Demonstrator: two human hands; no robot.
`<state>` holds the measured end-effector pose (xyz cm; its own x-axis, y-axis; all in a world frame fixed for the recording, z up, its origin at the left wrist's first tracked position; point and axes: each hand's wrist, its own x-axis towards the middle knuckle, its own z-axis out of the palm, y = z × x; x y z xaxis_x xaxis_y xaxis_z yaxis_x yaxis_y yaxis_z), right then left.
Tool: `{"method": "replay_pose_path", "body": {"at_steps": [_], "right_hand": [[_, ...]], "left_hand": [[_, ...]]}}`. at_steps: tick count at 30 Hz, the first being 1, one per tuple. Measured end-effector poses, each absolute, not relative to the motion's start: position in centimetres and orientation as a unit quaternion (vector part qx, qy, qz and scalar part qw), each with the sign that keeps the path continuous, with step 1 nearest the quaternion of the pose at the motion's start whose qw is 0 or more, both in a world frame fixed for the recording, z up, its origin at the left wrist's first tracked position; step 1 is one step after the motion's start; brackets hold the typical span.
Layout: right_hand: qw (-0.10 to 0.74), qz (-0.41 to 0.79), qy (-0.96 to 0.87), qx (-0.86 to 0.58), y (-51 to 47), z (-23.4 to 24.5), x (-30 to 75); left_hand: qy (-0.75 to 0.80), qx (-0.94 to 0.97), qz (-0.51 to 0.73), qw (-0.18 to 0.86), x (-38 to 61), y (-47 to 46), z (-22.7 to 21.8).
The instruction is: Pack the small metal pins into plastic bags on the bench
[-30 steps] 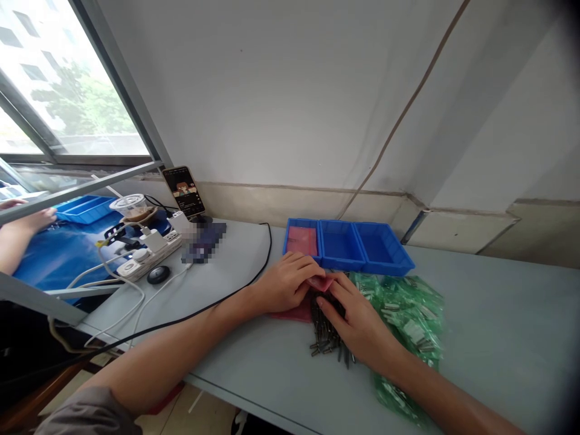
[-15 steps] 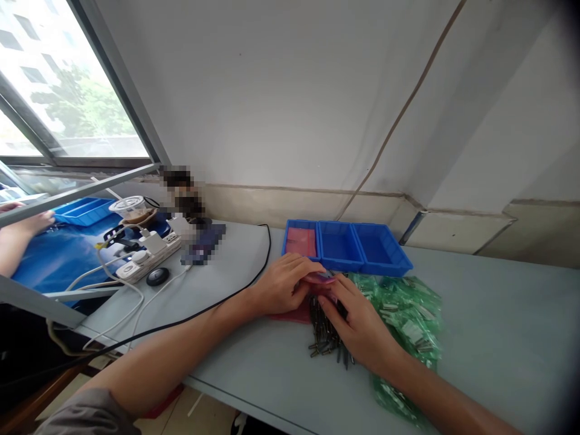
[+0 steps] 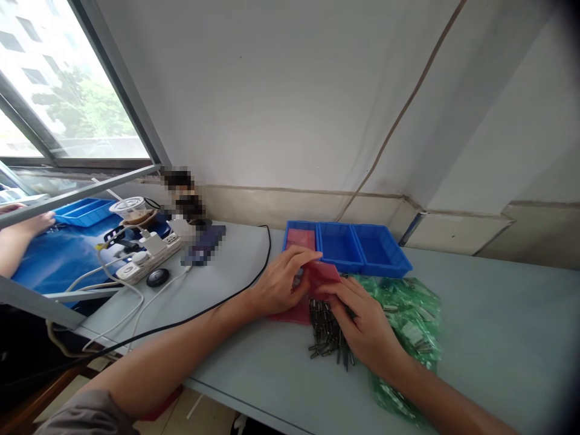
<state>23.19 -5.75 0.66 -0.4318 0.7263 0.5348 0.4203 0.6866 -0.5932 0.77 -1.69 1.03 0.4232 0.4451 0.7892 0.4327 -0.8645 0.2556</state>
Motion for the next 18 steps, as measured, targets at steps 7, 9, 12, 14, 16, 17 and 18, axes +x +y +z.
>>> {"method": "replay_pose_path", "body": {"at_steps": [7, 9, 12, 14, 16, 17, 18], "right_hand": [[0.408, 0.18, -0.824, -0.348, -5.77, 0.73, 23.23], [0.407, 0.177, -0.827, -0.345, -5.85, 0.83, 23.22], [0.409, 0.175, -0.829, -0.339, -6.02, 0.96, 23.23], [0.413, 0.173, -0.828, -0.338, -6.13, 1.04, 23.25], [0.417, 0.17, -0.826, -0.339, -6.18, 1.11, 23.28], [0.418, 0.17, -0.826, -0.339, -6.18, 1.14, 23.29], [0.419, 0.169, -0.825, -0.339, -6.17, 1.16, 23.29]], "left_hand": [[0.28, 0.854, 0.439, -0.004, 0.76, -1.64, 1.2], [0.285, 0.854, 0.435, -0.006, 0.79, -1.58, 1.14], [0.294, 0.851, 0.435, -0.014, 0.85, -1.53, 1.02], [0.295, 0.85, 0.436, -0.015, 0.87, -1.54, 0.99], [0.294, 0.85, 0.437, -0.017, 0.89, -1.57, 1.01], [0.293, 0.849, 0.439, -0.019, 0.9, -1.59, 1.04], [0.292, 0.848, 0.442, -0.022, 0.91, -1.61, 1.07]]}}
